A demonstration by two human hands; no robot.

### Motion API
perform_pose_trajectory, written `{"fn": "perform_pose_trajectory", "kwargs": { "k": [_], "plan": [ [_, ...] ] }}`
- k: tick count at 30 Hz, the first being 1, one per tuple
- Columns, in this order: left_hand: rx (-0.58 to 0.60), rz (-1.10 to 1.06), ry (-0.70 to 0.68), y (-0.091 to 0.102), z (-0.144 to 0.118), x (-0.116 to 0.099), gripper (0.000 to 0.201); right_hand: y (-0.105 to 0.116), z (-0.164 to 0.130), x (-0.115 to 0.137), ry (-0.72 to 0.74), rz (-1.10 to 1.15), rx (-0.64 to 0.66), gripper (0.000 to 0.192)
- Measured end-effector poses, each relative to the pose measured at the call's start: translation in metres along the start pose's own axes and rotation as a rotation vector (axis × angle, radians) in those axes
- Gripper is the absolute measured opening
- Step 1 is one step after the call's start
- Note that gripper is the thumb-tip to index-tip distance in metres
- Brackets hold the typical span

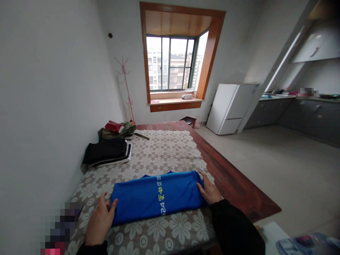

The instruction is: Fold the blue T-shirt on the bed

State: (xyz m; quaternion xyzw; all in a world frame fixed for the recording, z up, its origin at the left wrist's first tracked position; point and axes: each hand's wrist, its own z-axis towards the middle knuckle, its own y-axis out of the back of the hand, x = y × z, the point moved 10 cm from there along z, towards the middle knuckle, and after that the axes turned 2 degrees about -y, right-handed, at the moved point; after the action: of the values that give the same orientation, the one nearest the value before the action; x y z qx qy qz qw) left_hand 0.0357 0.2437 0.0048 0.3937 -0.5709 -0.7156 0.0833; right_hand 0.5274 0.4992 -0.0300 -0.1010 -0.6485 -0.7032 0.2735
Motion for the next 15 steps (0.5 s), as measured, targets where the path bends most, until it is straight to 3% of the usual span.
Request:
{"fn": "perform_pose_trajectory", "kwargs": {
  "k": [3, 8, 10, 12, 15],
  "plan": [
    [-0.024, 0.009, -0.051, 0.000, -0.014, -0.010, 0.060, 0.000, -0.008, 0.014, 0.116, 0.059, -0.030, 0.050],
    [0.027, 0.030, -0.106, 0.007, -0.019, -0.008, 0.051, 0.003, -0.005, 0.020, 0.092, -0.016, 0.083, 0.040],
    [0.004, 0.068, -0.146, 0.013, -0.021, -0.011, 0.048, 0.012, -0.007, 0.027, 0.086, -0.106, 0.040, 0.039],
    [-0.051, 0.122, -0.210, 0.016, -0.025, -0.030, 0.049, 0.017, -0.013, 0.050, 0.139, -0.177, -0.029, 0.041],
    [-0.057, 0.161, -0.391, -0.005, -0.032, -0.091, 0.049, -0.008, -0.026, 0.108, 0.299, -0.202, 0.022, 0.048]
  ]
}}
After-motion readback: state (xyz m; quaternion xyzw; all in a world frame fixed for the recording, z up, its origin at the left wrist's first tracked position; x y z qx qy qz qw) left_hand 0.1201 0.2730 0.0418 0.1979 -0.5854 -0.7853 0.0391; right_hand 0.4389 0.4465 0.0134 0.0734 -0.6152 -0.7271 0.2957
